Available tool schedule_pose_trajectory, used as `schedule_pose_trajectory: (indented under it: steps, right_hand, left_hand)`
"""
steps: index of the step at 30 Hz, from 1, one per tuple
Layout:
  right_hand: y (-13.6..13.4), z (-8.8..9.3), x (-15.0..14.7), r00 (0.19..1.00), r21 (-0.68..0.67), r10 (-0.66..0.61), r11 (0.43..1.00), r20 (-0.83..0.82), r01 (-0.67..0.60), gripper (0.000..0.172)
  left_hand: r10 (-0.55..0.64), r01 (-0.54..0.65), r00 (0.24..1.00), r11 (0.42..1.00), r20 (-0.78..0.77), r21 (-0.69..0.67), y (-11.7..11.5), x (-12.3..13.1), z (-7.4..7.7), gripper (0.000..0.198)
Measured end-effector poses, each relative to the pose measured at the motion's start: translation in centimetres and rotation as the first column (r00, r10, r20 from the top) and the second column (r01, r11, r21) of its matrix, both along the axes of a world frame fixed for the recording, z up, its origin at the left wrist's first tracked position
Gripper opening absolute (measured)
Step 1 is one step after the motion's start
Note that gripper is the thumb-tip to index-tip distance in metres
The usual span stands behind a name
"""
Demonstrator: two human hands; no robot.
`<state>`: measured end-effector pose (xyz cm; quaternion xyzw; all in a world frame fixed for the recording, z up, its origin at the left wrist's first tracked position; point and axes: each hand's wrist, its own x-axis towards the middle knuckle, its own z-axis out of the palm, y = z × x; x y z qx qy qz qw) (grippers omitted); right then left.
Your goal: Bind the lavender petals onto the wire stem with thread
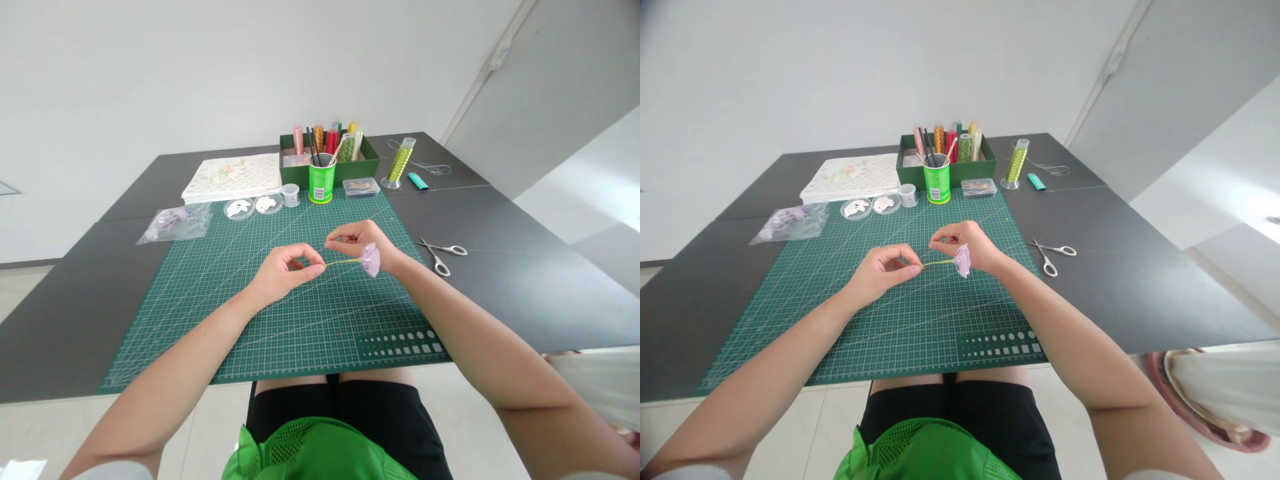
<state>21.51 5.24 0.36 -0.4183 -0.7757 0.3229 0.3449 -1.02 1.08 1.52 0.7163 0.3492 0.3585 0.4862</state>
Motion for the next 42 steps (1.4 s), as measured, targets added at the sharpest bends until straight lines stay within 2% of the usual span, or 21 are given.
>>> schedule_pose_trajectory:
  steps: [3, 8, 14, 21, 28, 33, 37, 42]
  right_hand:
    - [-0.2, -0.1, -0.2, 0.999, 0.0, 0.027, 1.0, -0.031, -0.027, 0.037]
    - [-0.6, -0.6, -0.8, 0.997, -0.011, -0.061, 0.998, -0.041, 0.061, 0.026]
    - [-1.4, -0.5, -1.3, 0.999, 0.084, -0.011, 0.996, -0.032, 0.014, 0.022]
    - [-2.6, 0.2, -1.8, 0.998, 0.215, 0.059, 0.975, -0.017, -0.054, 0.022]
    - [-3.5, 0.9, -2.1, 0.994, 0.337, 0.112, 0.936, -0.006, -0.103, 0.022]
    - [-3.8, 1.3, -1.9, 0.997, 0.361, 0.082, 0.93, -0.012, -0.072, 0.024]
    - [-3.7, 1.7, -1.7, 1.0, 0.362, 0.023, 0.932, -0.011, -0.018, 0.026]
    - [-3.6, 2.1, -1.4, 1.0, 0.366, 0.008, 0.931, -0.021, 0.0, 0.026]
  left_hand:
    - [0.083, -0.084, 0.992, 0.996, 0.092, 0.006, 0.2, -0.1, -0.1, 0.02]
    - [0.227, -0.237, 0.95, 0.971, 0.214, 0.025, 0.8, -0.4, -0.4, 0.02]
    - [0.384, -0.406, 0.895, 0.912, 0.227, 0.055, 1.6, -0.8, -0.9, 0.016]
    - [0.494, -0.513, 0.856, 0.849, 0.153, 0.13, 2.7, -1.4, -1.7, 0.018]
    - [0.512, -0.489, 0.859, 0.813, 0.012, 0.317, 2.5, -1.2, -1.6, 0.012]
    - [0.482, -0.427, 0.874, 0.82, -0.056, 0.381, 2.2, -1.0, -1.6, 0.01]
    - [0.423, -0.332, 0.896, 0.84, -0.134, 0.429, 2.2, -0.9, -1.6, 0.01]
    - [0.311, -0.167, 0.917, 0.867, -0.249, 0.47, 1.7, -0.6, -1.6, 0.01]
